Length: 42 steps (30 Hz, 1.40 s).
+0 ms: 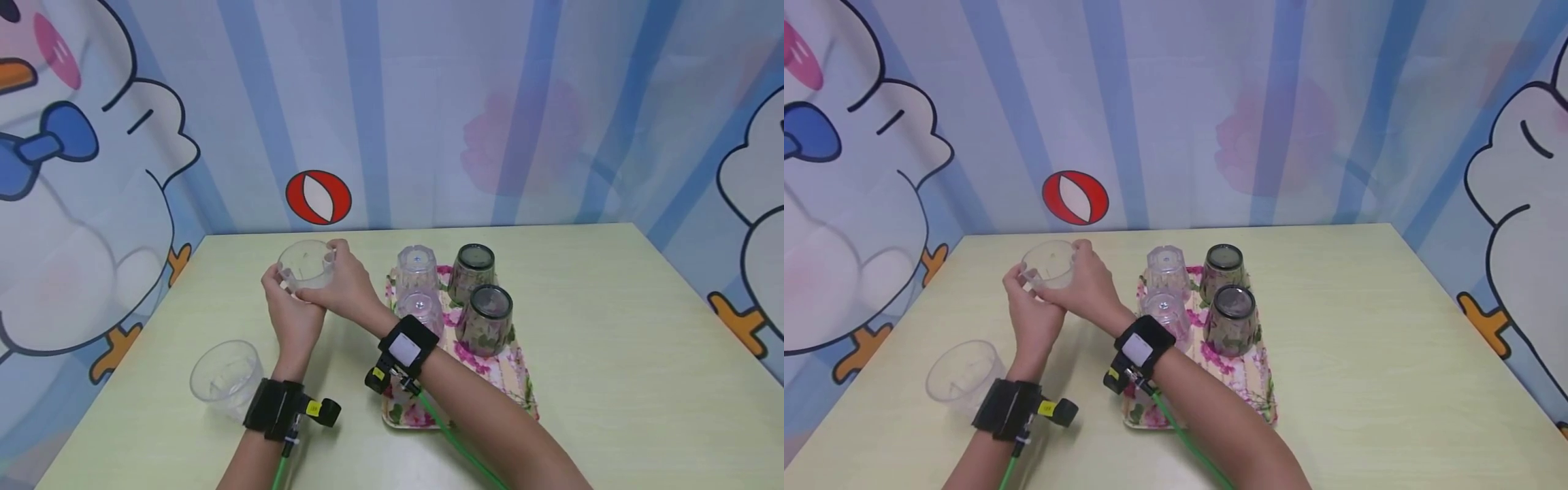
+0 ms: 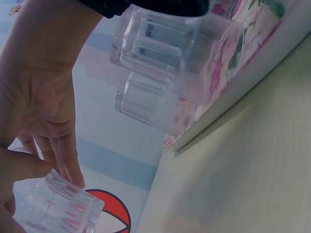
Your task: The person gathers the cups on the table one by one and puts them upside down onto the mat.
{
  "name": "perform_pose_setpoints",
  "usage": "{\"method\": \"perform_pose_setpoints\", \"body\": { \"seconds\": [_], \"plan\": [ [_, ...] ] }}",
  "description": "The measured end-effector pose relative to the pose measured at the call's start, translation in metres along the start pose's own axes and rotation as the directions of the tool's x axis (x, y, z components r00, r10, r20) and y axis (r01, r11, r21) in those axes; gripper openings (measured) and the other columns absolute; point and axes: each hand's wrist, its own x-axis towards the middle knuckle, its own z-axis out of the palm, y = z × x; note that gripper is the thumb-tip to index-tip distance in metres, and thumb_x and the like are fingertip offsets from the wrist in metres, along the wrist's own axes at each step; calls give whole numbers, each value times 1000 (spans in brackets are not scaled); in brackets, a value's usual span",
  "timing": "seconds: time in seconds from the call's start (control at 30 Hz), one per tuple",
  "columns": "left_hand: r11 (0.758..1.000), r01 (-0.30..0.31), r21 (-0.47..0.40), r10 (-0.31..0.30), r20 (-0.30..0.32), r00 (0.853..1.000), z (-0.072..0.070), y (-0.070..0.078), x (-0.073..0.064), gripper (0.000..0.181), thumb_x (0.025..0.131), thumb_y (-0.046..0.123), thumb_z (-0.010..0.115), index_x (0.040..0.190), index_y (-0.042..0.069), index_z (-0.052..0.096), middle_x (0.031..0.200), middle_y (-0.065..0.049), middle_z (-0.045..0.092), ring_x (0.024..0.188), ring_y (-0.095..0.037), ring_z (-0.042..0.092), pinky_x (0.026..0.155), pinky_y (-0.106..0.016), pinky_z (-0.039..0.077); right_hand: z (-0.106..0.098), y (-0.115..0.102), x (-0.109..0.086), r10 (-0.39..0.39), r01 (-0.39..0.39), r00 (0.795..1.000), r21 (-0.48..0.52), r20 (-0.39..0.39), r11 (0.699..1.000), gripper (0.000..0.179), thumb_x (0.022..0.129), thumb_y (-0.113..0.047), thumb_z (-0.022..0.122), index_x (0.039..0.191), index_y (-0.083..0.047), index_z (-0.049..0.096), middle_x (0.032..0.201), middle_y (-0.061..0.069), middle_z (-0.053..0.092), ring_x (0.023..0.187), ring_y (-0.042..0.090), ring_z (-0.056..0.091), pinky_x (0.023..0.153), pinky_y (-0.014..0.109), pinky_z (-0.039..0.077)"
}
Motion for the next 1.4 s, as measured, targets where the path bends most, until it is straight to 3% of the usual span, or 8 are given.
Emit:
{"method": "perform_pose_setpoints", "body": {
  "seconds": [0.5, 1.1, 1.4],
  "plan": [
    [1000, 13, -12, -12, 96, 995, -4, 21, -17, 82, 83, 14, 70, 145, 15, 16, 152, -12, 28, 135, -32, 43, 96, -43, 55, -22, -6, -16, -1, 1, 1000, -10, -1, 1000, 85, 73, -36, 81, 138, -11, 33, 133, 10, 55, 110, 22, 59, 75, 26, 60],
    [996, -85, -24, 87, 146, 985, -4, 35, -40, 83, 82, 24, 74, 144, 15, 19, 150, -11, 31, 133, -32, 42, 101, -51, 51, -53, -10, -36, -22, 23, 1000, -28, 18, 999, 87, 71, -38, 82, 138, -13, 32, 134, 10, 54, 108, 21, 59, 81, 30, 60],
    [994, -106, -33, 110, 170, 979, -3, 39, -50, 84, 81, 24, 75, 144, 16, 20, 150, -10, 31, 131, -31, 44, 103, -53, 48, -65, -12, -47, -23, 24, 1000, -47, 19, 999, 87, 71, -38, 82, 139, -14, 33, 135, 8, 53, 118, 24, 57, 79, 30, 60]
  ]
}}
